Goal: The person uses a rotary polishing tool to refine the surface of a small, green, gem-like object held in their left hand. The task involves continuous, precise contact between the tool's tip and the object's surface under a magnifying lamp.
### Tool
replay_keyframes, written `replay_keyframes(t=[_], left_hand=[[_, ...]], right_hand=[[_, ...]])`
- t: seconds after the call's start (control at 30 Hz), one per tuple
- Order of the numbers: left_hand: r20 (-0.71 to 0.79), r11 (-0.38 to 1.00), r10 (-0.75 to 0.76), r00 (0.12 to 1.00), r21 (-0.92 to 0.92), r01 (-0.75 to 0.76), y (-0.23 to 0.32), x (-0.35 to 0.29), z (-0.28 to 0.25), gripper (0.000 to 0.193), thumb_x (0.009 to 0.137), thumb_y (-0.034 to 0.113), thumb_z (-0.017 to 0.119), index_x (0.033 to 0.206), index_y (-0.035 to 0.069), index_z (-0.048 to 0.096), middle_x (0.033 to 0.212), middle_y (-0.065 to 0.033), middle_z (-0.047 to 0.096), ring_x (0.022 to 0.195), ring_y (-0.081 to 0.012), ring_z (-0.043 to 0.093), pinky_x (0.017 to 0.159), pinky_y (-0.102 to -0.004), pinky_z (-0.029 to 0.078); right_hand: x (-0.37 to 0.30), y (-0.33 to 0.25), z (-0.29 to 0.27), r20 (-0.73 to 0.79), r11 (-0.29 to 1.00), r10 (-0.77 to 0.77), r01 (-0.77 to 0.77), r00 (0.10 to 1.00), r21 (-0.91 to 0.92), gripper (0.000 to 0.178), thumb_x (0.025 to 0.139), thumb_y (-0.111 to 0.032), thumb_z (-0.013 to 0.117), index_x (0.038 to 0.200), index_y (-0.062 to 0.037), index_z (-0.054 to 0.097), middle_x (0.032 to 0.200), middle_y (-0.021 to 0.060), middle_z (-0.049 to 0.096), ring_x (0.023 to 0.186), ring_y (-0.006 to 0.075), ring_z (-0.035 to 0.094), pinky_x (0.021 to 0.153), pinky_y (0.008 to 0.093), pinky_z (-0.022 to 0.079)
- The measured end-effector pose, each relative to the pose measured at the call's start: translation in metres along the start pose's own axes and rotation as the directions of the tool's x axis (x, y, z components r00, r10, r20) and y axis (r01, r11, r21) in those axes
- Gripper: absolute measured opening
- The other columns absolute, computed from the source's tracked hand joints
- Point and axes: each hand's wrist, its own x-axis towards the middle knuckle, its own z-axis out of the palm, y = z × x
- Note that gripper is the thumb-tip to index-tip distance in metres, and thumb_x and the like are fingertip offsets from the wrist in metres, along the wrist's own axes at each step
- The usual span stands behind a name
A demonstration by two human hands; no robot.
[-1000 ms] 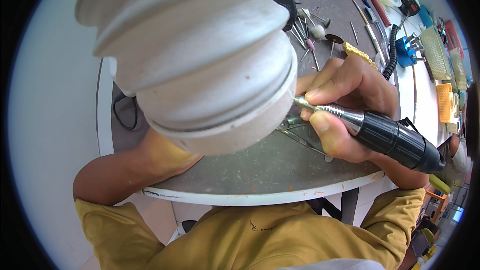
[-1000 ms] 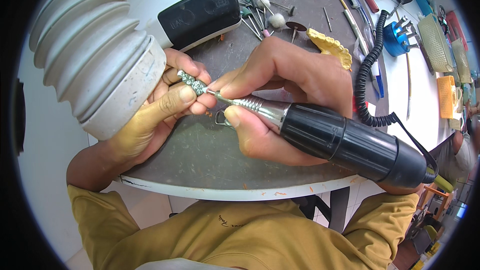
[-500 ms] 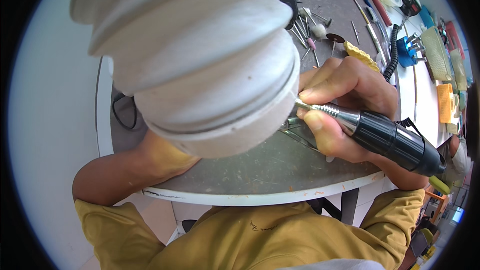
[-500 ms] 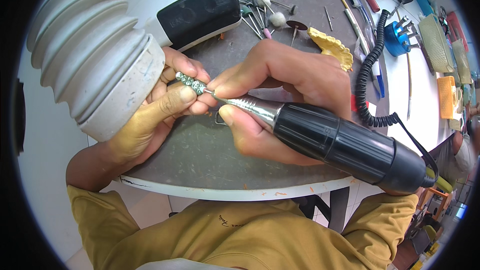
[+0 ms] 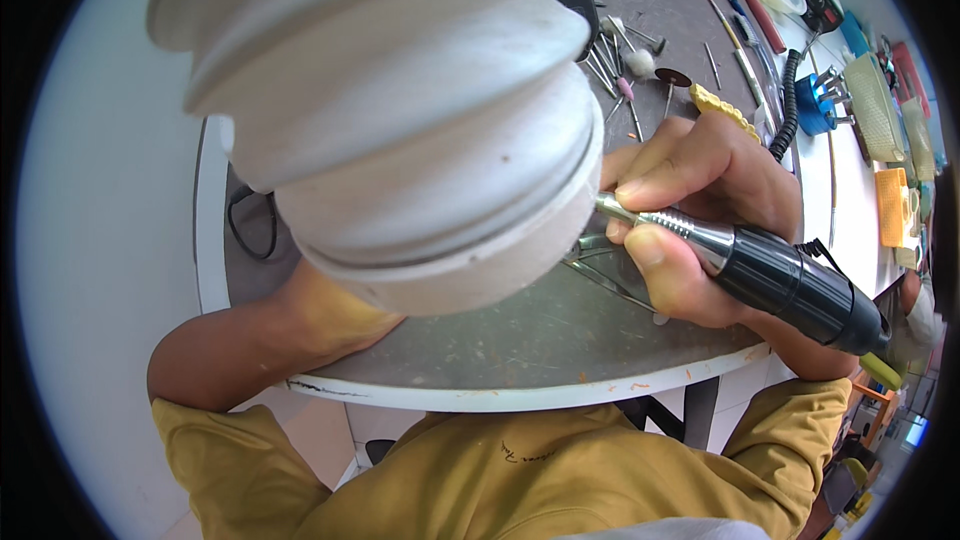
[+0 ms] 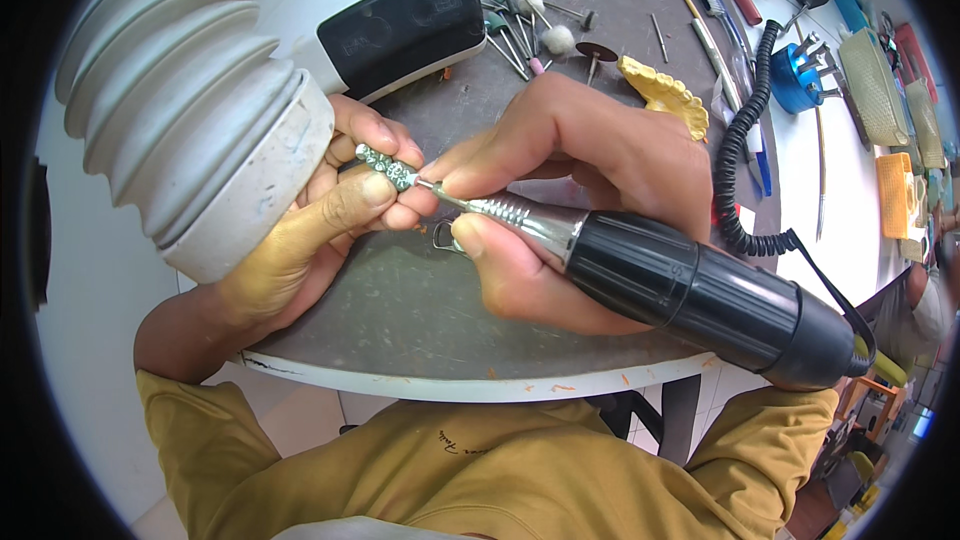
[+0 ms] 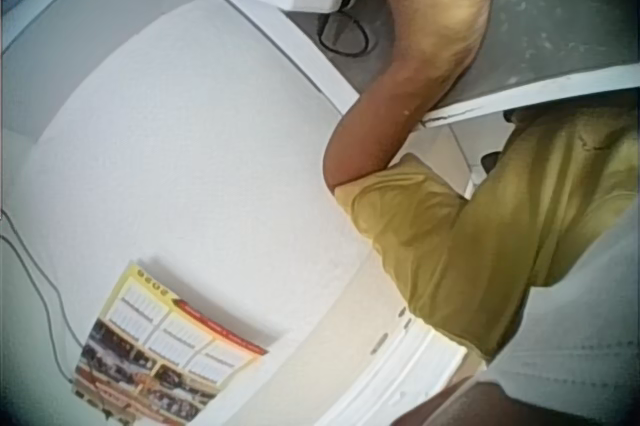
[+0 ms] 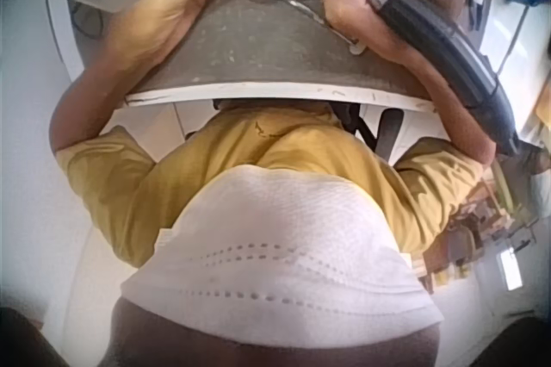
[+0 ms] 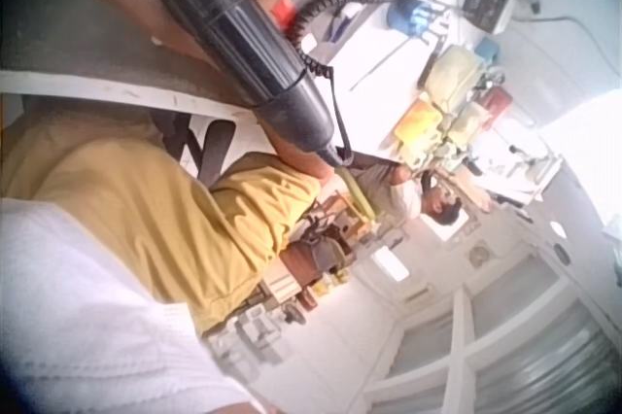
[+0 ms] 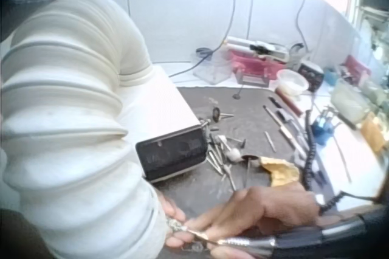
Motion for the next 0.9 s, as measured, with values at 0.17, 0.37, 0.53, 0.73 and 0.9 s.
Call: replay_keyframes(t=[0.17,0.37,0.53,0.73,0.9], left_hand=[[0.007,1.000,0.005,1.000,0.019,-0.006,0.001,-0.003,-0.001,0.026,0.096,0.003,0.062,0.120,0.002,0.050,0.116,-0.0148,0.058,0.103,-0.0185,0.065,0.092,-0.0294,0.055],[0.030,0.998,0.057,0.998,0.023,-0.057,-0.011,0.000,-0.012,0.026,0.096,0.002,0.061,0.119,0.002,0.051,0.116,-0.0145,0.058,0.102,-0.0180,0.064,0.091,-0.0299,0.054],[0.044,0.996,0.083,0.996,0.038,-0.084,-0.015,-0.001,-0.013,0.026,0.095,0.002,0.061,0.119,0.003,0.051,0.116,-0.0143,0.059,0.101,-0.0176,0.064,0.091,-0.0303,0.053],[-0.001,1.000,0.013,1.000,0.020,-0.013,0.001,-0.001,0.003,0.026,0.095,0.001,0.061,0.119,0.002,0.051,0.115,-0.0140,0.059,0.100,-0.0171,0.063,0.090,-0.0304,0.052],[-0.001,1.000,-0.022,1.000,0.016,0.022,0.003,-0.001,0.002,0.026,0.095,0.001,0.061,0.120,0.003,0.051,0.115,-0.0138,0.058,0.100,-0.0166,0.063,0.091,-0.0301,0.052]], right_hand=[[0.001,0.002,0.000,0.039,0.998,-0.034,0.035,0.999,-0.047,0.021,0.085,0.001,0.066,0.103,0.0023,0.056,0.088,0.0143,0.062,0.082,0.0197,0.062,0.078,0.0323,0.048],[0.002,-0.004,0.000,0.030,0.996,0.036,-0.034,0.999,-0.079,0.021,0.085,0.000,0.068,0.103,0.0019,0.056,0.088,0.0139,0.062,0.083,0.0198,0.062,0.078,0.0319,0.048],[0.000,-0.007,0.003,-0.026,0.994,0.091,-0.092,0.996,-0.061,0.021,0.085,-0.001,0.067,0.102,0.0012,0.056,0.087,0.0135,0.063,0.084,0.0194,0.062,0.079,0.0316,0.049],[0.001,-0.007,0.000,0.005,0.994,0.083,-0.082,0.997,-0.066,0.020,0.085,-0.001,0.067,0.102,0.0005,0.056,0.087,0.0136,0.063,0.081,0.0172,0.061,0.076,0.0293,0.048],[0.001,-0.008,0.000,0.003,0.992,0.103,-0.102,0.995,-0.068,0.021,0.084,-0.001,0.066,0.102,0.0004,0.056,0.087,0.0134,0.063,0.080,0.0167,0.061,0.075,0.0287,0.048]])
